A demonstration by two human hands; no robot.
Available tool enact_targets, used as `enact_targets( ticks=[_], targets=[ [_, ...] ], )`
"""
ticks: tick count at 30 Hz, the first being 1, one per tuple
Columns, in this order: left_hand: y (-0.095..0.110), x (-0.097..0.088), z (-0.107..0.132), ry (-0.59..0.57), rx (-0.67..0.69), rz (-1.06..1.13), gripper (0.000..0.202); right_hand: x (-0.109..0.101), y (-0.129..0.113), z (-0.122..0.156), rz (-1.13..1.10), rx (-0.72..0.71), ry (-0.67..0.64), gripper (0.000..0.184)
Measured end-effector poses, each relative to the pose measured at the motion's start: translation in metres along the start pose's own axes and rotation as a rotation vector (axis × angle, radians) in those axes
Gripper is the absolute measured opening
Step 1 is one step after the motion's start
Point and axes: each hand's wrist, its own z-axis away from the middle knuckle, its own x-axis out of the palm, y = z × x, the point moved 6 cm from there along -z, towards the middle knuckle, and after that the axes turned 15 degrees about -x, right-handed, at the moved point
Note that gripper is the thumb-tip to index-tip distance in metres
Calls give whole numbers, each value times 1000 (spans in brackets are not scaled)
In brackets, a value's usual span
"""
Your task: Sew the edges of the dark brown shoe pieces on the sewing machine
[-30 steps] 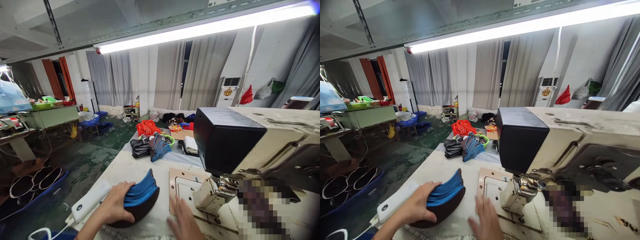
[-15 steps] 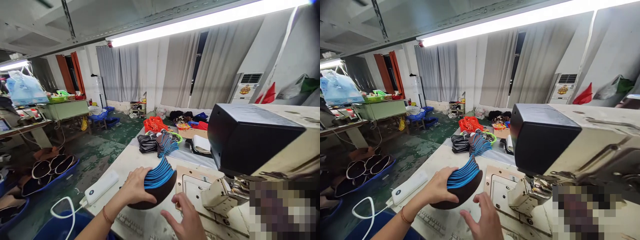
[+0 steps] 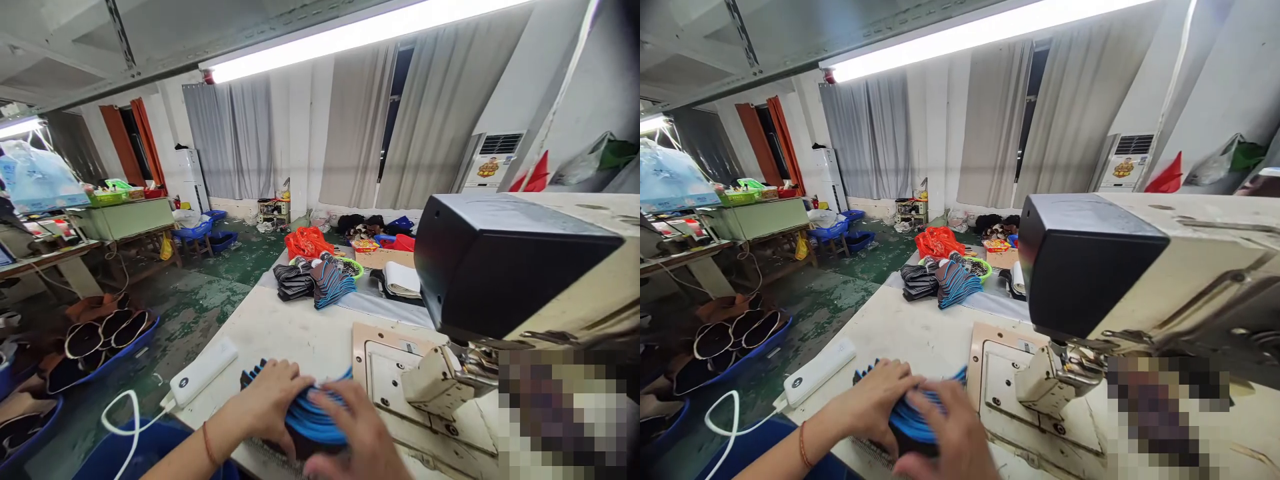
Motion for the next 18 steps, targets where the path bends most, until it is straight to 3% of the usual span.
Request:
enact_targets(
  ticks=[2, 4, 6, 10, 13, 16, 18],
  targets=[
    [3, 11, 5, -47, 90, 31, 108, -29, 23, -9, 300, 28, -85, 86],
    [-4, 10, 8, -49, 133, 85, 117, -46, 53, -10, 386, 135, -195, 74],
    [-18, 6, 9, -47, 121, 111, 121, -48, 77, -3, 340, 212, -266, 67],
    [-44, 17, 13, -36, -15, 192, 120, -18, 83, 23, 248, 51, -235, 83],
    [-48, 41, 18, -9, -146, 255, 124, 9, 78, 49, 453, -58, -156, 102],
    [-45, 53, 25, 9, -195, 292, 126, 17, 75, 65, 684, -76, -72, 94],
    [-45, 49, 28, 6, -142, 337, 125, 16, 73, 68, 717, -126, -104, 87]
  ],
)
